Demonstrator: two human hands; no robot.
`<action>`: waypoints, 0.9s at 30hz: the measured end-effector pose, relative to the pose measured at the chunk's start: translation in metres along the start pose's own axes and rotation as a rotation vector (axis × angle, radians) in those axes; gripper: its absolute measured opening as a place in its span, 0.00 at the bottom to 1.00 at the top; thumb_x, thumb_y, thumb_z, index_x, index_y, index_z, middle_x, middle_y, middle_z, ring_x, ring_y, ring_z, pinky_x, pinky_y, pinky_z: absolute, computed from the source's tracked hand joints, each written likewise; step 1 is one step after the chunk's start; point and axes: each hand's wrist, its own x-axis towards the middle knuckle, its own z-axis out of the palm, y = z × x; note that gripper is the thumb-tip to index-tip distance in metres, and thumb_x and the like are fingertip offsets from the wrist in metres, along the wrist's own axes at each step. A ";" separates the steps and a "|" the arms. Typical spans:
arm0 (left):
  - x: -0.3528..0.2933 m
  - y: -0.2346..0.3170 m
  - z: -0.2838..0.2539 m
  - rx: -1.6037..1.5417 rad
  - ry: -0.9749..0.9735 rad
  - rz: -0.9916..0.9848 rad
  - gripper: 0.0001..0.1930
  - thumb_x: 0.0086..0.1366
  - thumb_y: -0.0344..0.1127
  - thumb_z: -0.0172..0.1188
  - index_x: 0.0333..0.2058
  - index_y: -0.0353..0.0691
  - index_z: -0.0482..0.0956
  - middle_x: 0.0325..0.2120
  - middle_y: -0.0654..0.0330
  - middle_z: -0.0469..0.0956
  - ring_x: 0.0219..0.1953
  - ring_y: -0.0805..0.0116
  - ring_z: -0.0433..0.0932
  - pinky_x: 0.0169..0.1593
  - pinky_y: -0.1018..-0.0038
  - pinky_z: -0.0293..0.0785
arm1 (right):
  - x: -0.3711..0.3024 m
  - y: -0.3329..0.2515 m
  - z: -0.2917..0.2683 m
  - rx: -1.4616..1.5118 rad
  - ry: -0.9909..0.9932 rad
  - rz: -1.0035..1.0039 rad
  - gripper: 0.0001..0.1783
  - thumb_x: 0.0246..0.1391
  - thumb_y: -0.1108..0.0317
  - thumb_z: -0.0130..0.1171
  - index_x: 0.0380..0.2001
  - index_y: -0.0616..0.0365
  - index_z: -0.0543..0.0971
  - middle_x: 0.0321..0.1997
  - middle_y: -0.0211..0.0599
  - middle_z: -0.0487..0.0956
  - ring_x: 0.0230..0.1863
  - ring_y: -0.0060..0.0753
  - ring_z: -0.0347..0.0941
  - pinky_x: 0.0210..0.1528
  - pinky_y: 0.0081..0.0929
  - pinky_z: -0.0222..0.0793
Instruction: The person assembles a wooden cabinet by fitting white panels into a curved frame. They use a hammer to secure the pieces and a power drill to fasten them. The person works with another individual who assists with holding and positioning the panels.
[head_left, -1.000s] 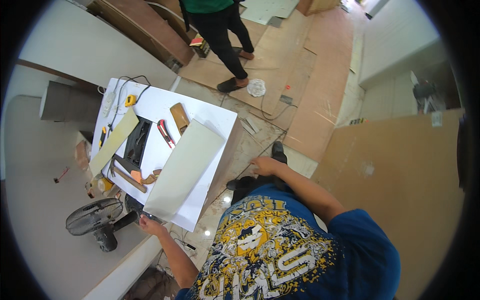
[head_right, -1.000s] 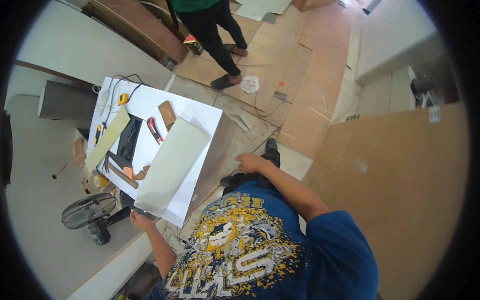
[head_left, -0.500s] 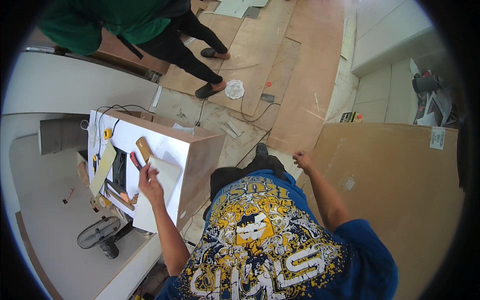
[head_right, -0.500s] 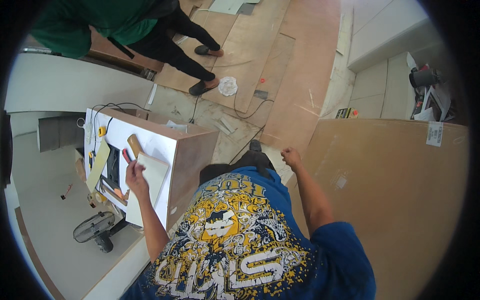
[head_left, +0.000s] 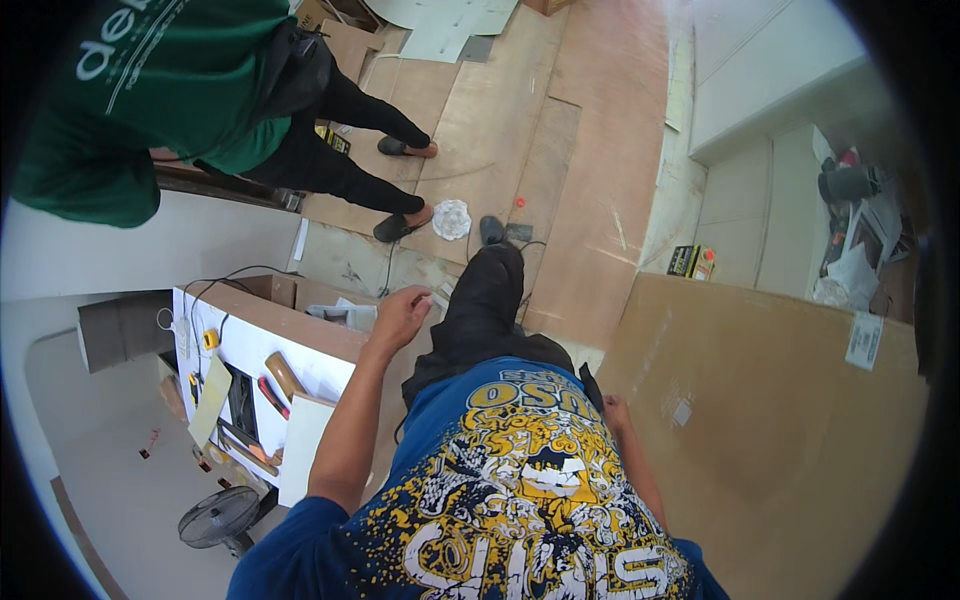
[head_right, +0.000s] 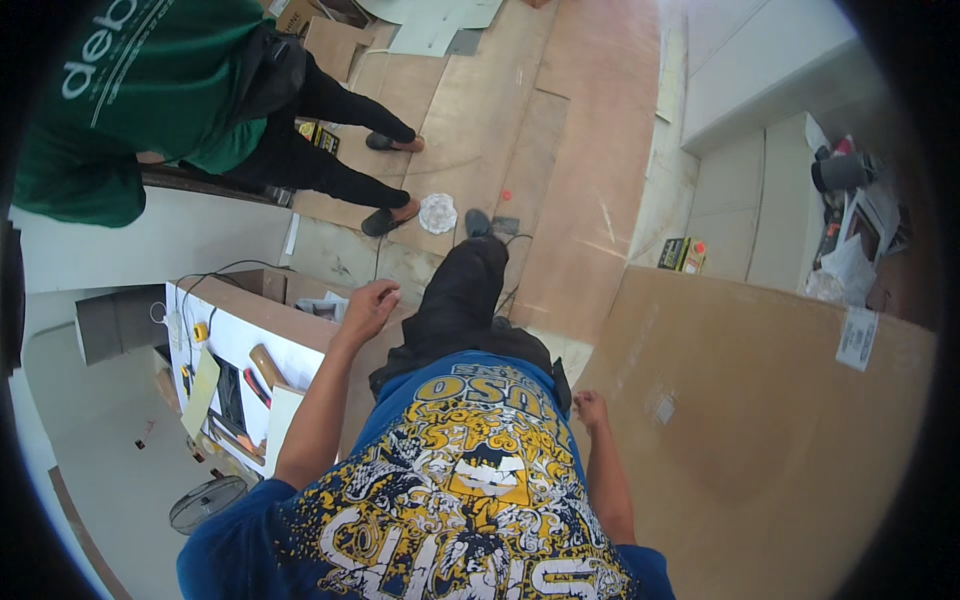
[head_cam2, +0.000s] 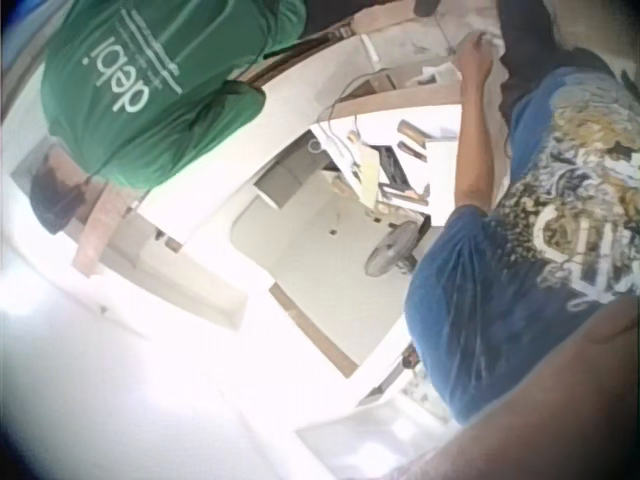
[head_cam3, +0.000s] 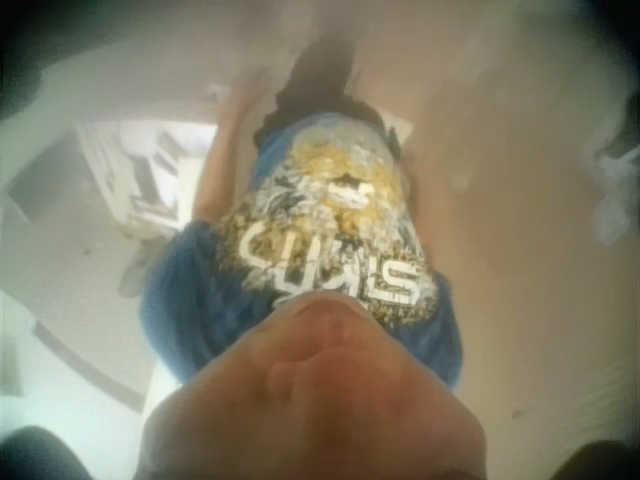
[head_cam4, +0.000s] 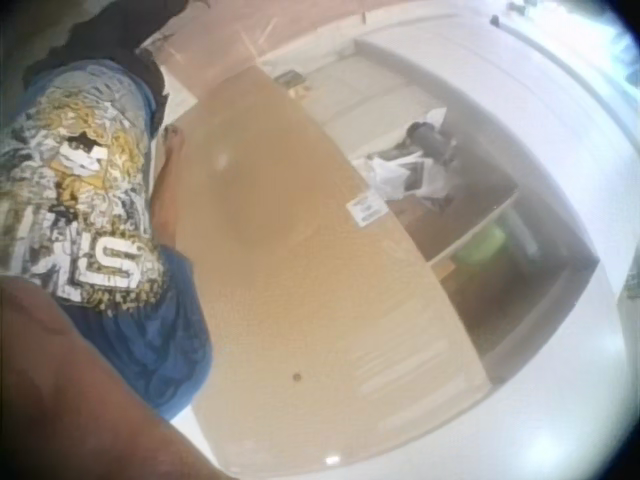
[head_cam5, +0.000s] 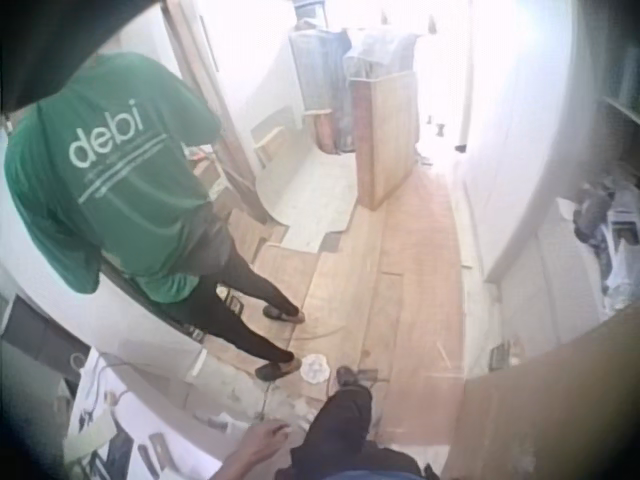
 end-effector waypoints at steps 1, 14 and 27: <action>0.024 -0.002 0.000 0.059 -0.066 0.022 0.13 0.64 0.38 0.61 0.42 0.35 0.82 0.34 0.47 0.83 0.36 0.53 0.83 0.42 0.64 0.77 | -0.010 -0.017 0.000 -0.045 0.024 0.029 0.10 0.59 0.64 0.61 0.41 0.56 0.79 0.30 0.29 0.79 0.26 0.25 0.75 0.25 0.27 0.69; 0.419 -0.068 0.048 -0.358 -0.170 -0.521 0.11 0.65 0.39 0.59 0.33 0.35 0.83 0.23 0.60 0.80 0.23 0.72 0.79 0.29 0.73 0.76 | 0.040 -0.246 0.057 0.289 -0.194 -0.058 0.12 0.61 0.72 0.56 0.48 0.62 0.78 0.42 0.30 0.80 0.41 0.23 0.75 0.45 0.21 0.73; 0.575 -0.262 0.213 0.324 -0.469 -0.429 0.27 0.62 0.47 0.60 0.50 0.28 0.78 0.62 0.39 0.63 0.57 0.38 0.72 0.61 0.54 0.69 | 0.131 -0.379 0.028 0.114 -0.085 0.419 0.13 0.64 0.69 0.54 0.49 0.61 0.77 0.46 0.32 0.80 0.44 0.25 0.76 0.48 0.24 0.72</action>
